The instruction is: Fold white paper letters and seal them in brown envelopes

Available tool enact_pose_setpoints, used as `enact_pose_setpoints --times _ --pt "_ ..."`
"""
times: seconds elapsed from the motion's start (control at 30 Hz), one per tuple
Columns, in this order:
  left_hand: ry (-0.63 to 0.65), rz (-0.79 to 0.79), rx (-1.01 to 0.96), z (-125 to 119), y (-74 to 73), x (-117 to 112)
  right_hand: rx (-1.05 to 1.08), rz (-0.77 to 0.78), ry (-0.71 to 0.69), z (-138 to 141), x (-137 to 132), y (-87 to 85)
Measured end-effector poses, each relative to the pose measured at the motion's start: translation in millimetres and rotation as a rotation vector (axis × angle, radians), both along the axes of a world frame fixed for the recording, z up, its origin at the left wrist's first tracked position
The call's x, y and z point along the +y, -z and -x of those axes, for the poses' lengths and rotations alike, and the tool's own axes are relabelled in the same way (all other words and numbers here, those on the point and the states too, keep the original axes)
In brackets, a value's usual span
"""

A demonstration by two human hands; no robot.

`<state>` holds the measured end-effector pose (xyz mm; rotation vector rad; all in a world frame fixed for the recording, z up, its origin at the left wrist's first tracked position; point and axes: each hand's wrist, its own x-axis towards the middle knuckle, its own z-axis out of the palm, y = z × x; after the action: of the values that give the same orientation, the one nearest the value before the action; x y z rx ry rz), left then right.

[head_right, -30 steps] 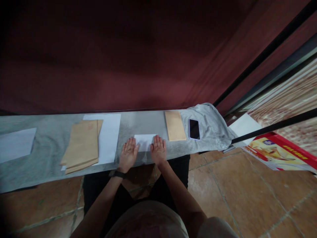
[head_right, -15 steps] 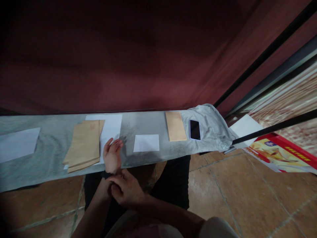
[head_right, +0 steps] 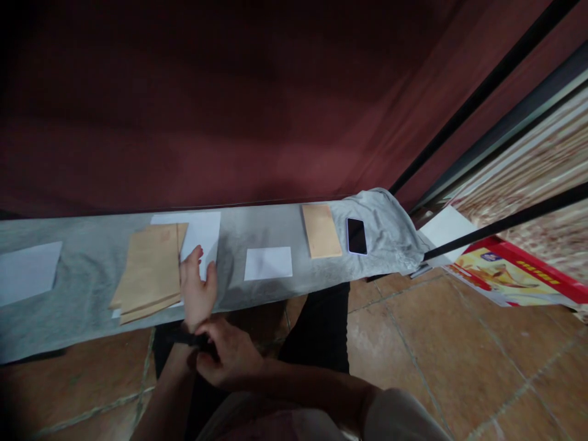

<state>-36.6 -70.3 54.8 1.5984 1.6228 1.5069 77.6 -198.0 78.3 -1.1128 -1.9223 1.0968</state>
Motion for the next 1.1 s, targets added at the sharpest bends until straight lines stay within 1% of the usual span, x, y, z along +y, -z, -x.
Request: enact_pose_setpoints --times 0.03,0.07,0.1,0.13,0.23,0.3,0.33,0.37,0.4,0.43,0.47,0.5,0.57,0.6,0.67,0.7,0.77,0.83,0.9,0.97,1.1 --pt "0.048 0.022 0.047 0.6 -1.4 -0.2 -0.011 -0.01 0.001 0.1 1.0 -0.1" --pt "0.086 0.052 0.049 -0.2 -1.5 0.0 -0.026 -0.025 -0.005 -0.5 2.4 -0.3" --pt "0.114 0.092 0.003 -2.5 -0.2 0.6 -0.045 -0.04 -0.021 -1.8 4.2 -0.6" --pt "0.136 0.147 -0.108 -6.2 2.4 1.4 -0.059 -0.051 -0.049 -4.0 6.2 -1.1" --pt "0.199 0.338 -0.573 -22.9 13.4 5.0 -0.029 -0.072 -0.168 -14.8 14.7 -3.8" --pt "0.208 0.422 -0.885 -34.9 18.7 7.9 0.031 -0.078 -0.174 -24.8 23.6 -5.2" --pt "0.206 0.438 -1.021 -39.8 19.8 9.4 0.045 -0.08 -0.131 -30.6 29.6 -5.1" --pt "0.204 0.436 -1.137 -43.8 20.0 10.9 0.039 -0.082 -0.055 -37.2 36.6 -3.9" --pt "0.207 0.424 -1.234 -46.7 19.7 12.4 0.008 -0.086 0.043 -44.6 44.7 -1.4" --pt "0.22 0.403 -1.271 -48.8 19.2 13.8 -0.044 -0.094 0.152 -52.9 53.7 2.6" --pt "0.237 0.374 -1.225 -50.2 19.1 15.1 -0.115 -0.105 0.257 -61.7 63.2 8.0" --pt "0.256 0.348 -1.114 -51.4 19.8 16.2 -0.208 -0.125 0.341 -70.8 72.9 14.9" --pt "0.292 0.314 -0.748 -54.9 24.5 17.8 -0.427 -0.179 0.455 -87.1 90.8 32.0" --pt "0.326 0.301 -0.526 -57.7 28.6 18.3 -0.531 -0.193 0.471 -93.2 98.1 41.4" --pt "0.424 0.275 -0.098 -66.1 38.9 18.5 -0.681 -0.206 0.439 -99.9 108.3 59.7" --pt "0.474 0.264 0.082 -71.2 44.5 18.4 -0.729 -0.21 0.417 -100.8 111.4 67.8" --pt "0.504 0.244 0.345 -81.6 54.7 17.9 -0.784 -0.217 0.395 -100.0 114.8 80.2" --pt "0.46 0.236 0.505 -89.0 62.2 17.5 -0.803 -0.22 0.421 -99.5 117.0 87.4" --pt "0.396 0.218 0.581 -91.0 67.2 17.5 -0.803 -0.223 0.466 -102.4 119.9 90.5" --pt "0.34 0.188 0.601 -87.6 70.8 17.8 -0.797 -0.228 0.502 -108.9 123.4 91.8" --pt "0.248 0.159 0.591 -72.4 75.2 17.2 -0.79 -0.24 0.558 -123.9 126.6 94.6"
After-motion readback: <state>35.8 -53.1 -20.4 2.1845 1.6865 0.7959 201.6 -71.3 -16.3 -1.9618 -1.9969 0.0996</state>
